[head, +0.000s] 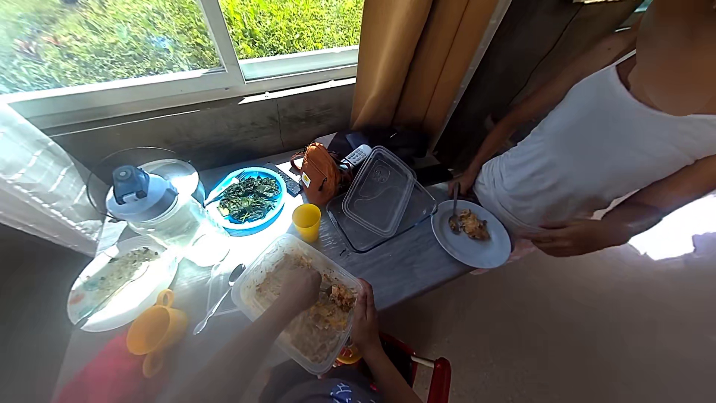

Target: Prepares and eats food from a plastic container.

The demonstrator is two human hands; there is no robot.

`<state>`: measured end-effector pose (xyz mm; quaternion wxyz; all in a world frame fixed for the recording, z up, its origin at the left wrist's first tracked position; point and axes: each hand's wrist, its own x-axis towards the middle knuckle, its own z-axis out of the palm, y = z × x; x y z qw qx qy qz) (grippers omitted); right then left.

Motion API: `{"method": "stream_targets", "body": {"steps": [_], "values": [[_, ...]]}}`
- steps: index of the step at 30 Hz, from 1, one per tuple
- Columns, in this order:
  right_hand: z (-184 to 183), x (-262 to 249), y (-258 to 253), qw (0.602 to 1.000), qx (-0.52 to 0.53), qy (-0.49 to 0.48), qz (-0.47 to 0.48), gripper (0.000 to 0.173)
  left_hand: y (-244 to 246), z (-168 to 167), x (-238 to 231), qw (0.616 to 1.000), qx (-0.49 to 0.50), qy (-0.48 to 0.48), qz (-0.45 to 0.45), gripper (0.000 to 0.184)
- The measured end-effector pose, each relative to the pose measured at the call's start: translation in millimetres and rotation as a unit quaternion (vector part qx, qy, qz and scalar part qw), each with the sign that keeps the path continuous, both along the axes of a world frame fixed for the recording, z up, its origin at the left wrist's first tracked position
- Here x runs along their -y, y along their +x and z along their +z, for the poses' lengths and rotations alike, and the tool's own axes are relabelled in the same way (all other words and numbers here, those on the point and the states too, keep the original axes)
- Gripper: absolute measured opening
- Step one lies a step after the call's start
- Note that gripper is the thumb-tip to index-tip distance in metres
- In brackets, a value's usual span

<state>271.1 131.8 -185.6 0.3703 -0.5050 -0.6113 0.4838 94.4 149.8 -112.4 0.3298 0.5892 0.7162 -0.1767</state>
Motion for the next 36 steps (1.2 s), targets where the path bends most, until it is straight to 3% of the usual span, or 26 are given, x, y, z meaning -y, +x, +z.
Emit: {"method": "stream_targets", "body": {"steps": [9, 17, 20, 27, 32, 36], "values": [[2, 0, -2, 1.000, -0.015, 0.013, 0.006, 0.050, 30, 43, 10, 0.999, 0.006, 0.042, -0.033, 0.018], [4, 2, -2, 1.000, -0.019, 0.012, 0.006, 0.052, 2, 11, 33, 0.995, 0.072, 0.032, 0.053, 0.029], [4, 2, -2, 1.000, -0.011, 0.012, 0.011, 0.055, -8, 15, 52, 0.989, 0.108, 0.064, 0.081, 0.032], [3, 5, 1, 1.000, 0.000, 0.023, 0.021, 0.060, -59, 55, 131, 0.954, 0.132, 0.187, 0.194, 0.032], [3, 4, 3, 0.999, -0.002, 0.037, 0.027, 0.058, -115, 73, 214, 0.909, 0.034, 0.258, 0.327, 0.031], [2, 3, 5, 0.998, 0.002, 0.047, 0.032, 0.059, -146, 72, 258, 0.860, -0.038, 0.217, 0.460, 0.031]]}}
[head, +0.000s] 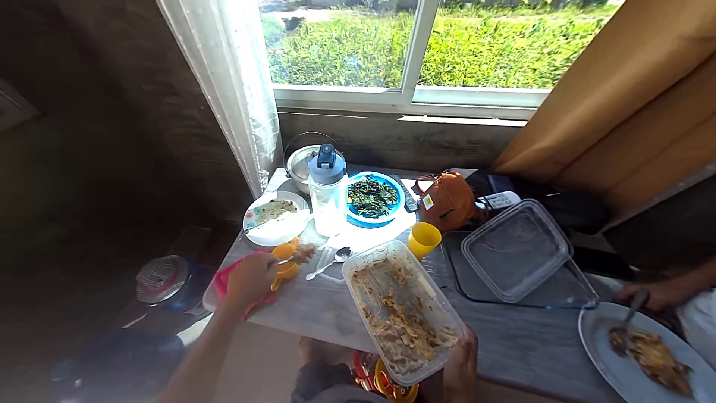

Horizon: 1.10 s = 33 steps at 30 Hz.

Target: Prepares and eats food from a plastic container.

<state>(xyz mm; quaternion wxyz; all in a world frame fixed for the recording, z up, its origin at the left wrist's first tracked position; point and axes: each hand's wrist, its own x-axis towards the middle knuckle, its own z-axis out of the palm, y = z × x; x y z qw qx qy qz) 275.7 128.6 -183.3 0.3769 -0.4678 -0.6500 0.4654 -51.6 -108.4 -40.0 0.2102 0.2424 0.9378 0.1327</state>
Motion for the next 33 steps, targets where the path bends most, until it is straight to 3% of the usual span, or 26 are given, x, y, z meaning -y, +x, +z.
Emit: {"method": "stream_targets", "body": {"steps": [3, 8, 14, 18, 21, 23, 25, 28, 33], "values": [[2, 0, 0, 1.000, -0.002, -0.004, 0.001, 0.058, -12, -16, 13, 0.996, 0.004, -0.057, 0.066, 0.030], [1, -2, 3, 1.000, -0.006, -0.010, -0.001, 0.059, -9, -52, 10, 0.990, -0.041, -0.098, 0.093, 0.035], [-1, -6, 4, 1.000, -0.015, -0.022, 0.001, 0.059, 6, -49, 10, 0.989, -0.107, -0.062, 0.081, 0.037], [-2, -6, 3, 1.000, -0.026, -0.017, -0.004, 0.057, 20, -17, 1, 0.982, -0.164, 0.090, 0.006, 0.028], [-1, -7, 2, 0.999, -0.029, -0.024, -0.004, 0.056, 35, -1, -30, 0.965, -0.147, 0.164, -0.143, 0.024], [-3, -7, 3, 0.999, -0.036, -0.030, -0.004, 0.056, 53, 8, -63, 0.965, -0.082, 0.097, -0.229, 0.026], [-4, -6, 1, 0.999, -0.040, -0.026, -0.007, 0.056, 77, 14, -105, 0.960, -0.027, -0.045, -0.274, 0.032], [-2, -4, -1, 0.998, -0.039, -0.035, -0.015, 0.055, 106, 10, -158, 0.932, -0.028, -0.195, -0.305, 0.033], [-1, -4, -3, 0.998, -0.049, -0.041, -0.019, 0.052, 103, -26, -193, 0.899, -0.046, -0.255, -0.354, 0.025]]}}
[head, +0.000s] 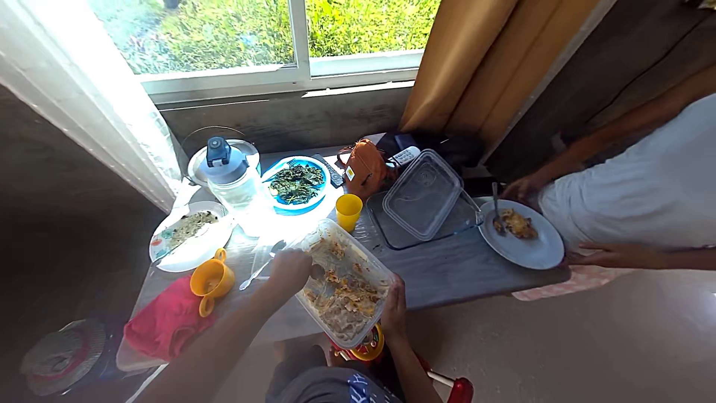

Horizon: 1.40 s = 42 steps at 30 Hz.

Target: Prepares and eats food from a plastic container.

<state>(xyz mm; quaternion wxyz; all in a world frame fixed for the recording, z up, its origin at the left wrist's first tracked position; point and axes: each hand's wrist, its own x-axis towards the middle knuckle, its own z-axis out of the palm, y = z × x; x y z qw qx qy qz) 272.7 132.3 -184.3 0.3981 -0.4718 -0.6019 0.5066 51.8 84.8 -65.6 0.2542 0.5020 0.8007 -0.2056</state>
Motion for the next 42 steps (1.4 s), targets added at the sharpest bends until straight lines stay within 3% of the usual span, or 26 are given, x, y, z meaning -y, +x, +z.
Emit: {"method": "stream_targets", "body": {"steps": [6, 18, 31, 37, 42], "values": [[-3, 0, -1, 1.000, 0.017, 0.018, -0.012, 0.050, -7, -27, -14, 0.997, 0.065, 0.018, -0.033, 0.038], [-2, 0, -4, 0.999, 0.022, 0.015, -0.019, 0.051, 36, -40, -32, 0.984, 0.148, 0.030, -0.093, 0.039], [0, 1, -4, 1.000, 0.009, 0.007, -0.020, 0.050, 14, -50, -27, 0.963, 0.266, 0.046, 0.015, 0.033], [1, 3, -2, 1.000, 0.021, 0.003, -0.003, 0.053, -33, -10, 30, 0.928, 0.316, 0.193, 0.051, 0.031], [-1, 3, 0, 0.999, 0.028, 0.022, 0.012, 0.058, -86, 7, 138, 0.887, 0.222, 0.344, 0.213, 0.030]]}}
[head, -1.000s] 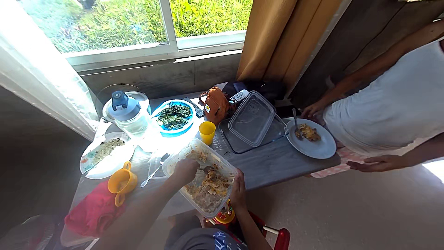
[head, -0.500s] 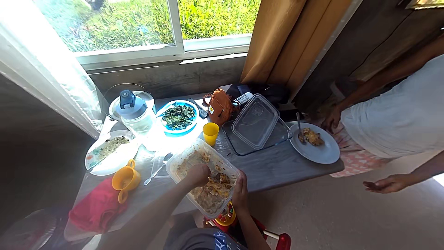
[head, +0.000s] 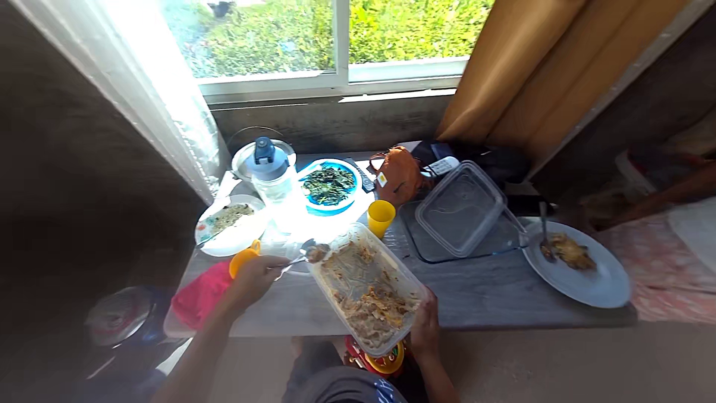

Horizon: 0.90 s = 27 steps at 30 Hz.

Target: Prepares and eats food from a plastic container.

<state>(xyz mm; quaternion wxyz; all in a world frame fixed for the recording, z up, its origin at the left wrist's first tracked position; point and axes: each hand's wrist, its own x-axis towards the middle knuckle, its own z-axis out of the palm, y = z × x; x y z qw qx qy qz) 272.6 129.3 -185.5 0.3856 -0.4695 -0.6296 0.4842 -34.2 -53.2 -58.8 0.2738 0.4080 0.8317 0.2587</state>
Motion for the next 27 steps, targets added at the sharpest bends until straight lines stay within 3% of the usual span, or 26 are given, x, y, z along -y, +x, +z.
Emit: {"method": "stream_targets", "body": {"steps": [4, 7, 12, 17, 22, 27], "values": [[-4, 0, 1, 1.000, 0.012, 0.007, 0.006, 0.062, -18, -14, 68, 0.966, -0.169, 0.015, 0.193, 0.033], [-6, -1, 1, 1.000, -0.002, 0.013, 0.004, 0.062, -14, -38, 84, 0.923, -0.285, -0.012, 0.260, 0.035], [-4, -1, 2, 1.000, -0.005, 0.019, 0.002, 0.062, -9, -72, 91, 0.896, -0.365, -0.019, 0.253, 0.037], [-7, -2, 5, 0.999, 0.003, 0.039, -0.013, 0.058, -11, -68, 91, 0.892, -0.378, -0.013, 0.247, 0.037], [-5, 10, 11, 0.998, -0.009, 0.032, -0.059, 0.055, -5, -25, 79, 0.918, -0.315, 0.012, 0.242, 0.031], [1, 22, 4, 0.994, -0.046, 0.019, -0.097, 0.054, 25, 33, 22, 0.966, -0.259, -0.013, 0.019, 0.022]]}}
